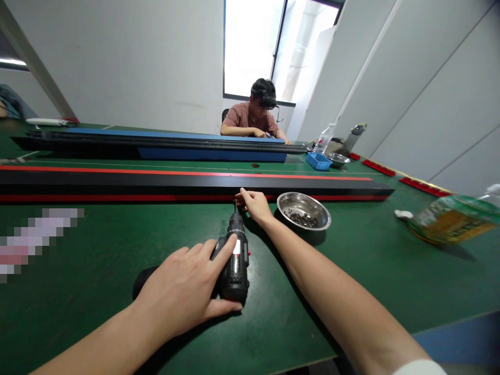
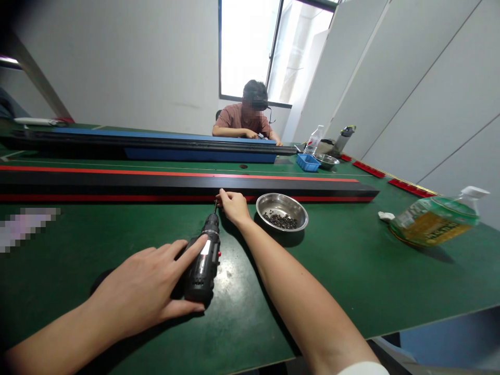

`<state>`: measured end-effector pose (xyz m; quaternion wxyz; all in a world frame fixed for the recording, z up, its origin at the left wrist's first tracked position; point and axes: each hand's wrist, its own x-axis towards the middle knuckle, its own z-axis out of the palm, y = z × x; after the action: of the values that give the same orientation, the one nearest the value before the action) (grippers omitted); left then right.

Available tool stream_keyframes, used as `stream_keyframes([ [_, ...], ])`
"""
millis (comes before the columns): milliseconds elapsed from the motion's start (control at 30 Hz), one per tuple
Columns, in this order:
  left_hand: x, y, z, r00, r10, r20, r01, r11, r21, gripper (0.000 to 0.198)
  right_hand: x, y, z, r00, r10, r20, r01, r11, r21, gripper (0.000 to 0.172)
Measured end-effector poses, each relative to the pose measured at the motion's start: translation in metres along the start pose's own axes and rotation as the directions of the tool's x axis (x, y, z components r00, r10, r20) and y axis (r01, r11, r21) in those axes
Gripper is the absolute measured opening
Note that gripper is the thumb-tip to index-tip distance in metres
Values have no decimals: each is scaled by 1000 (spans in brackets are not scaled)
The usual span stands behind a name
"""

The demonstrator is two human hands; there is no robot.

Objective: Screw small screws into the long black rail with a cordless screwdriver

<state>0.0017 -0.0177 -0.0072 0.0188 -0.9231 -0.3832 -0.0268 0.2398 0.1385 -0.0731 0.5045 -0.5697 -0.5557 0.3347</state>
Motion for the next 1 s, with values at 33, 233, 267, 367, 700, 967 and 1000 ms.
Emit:
stream_keyframes([
  [33,0,0,0,1000,-1,-1,1,1000,-2,102,0,-1,0,1000,-2,1,2,1000,-1,39],
  [233,0,1,-2,1000,1,1,-1,1000,-17,101,-4,-5,0,1000,12,13,-12,999,51,38],
  [267,0,1,-1,1000,2,-1,-2,1000,-18,101,-4,-5,1,1000,11,12,-12,997,72,38],
  [367,0,0,-1,1000,1,-1,-1,1000,-23,101,-6,-6,1,1000,-5,14,4,992,122,37],
  [700,2,1,-1,1000,6,6,-6,1000,-2,104,-6,-3,1,999,-45,-29,45,999,19,46],
  [967,10,1,4,1000,4,-26,-3,999,47,104,-5,-1,1,986,-10,-165,-9,993,-116,49],
  [1000,11,0,5,1000,3,-27,-2,999,45,105,-5,0,1,986,-11,-164,-10,992,-128,49],
])
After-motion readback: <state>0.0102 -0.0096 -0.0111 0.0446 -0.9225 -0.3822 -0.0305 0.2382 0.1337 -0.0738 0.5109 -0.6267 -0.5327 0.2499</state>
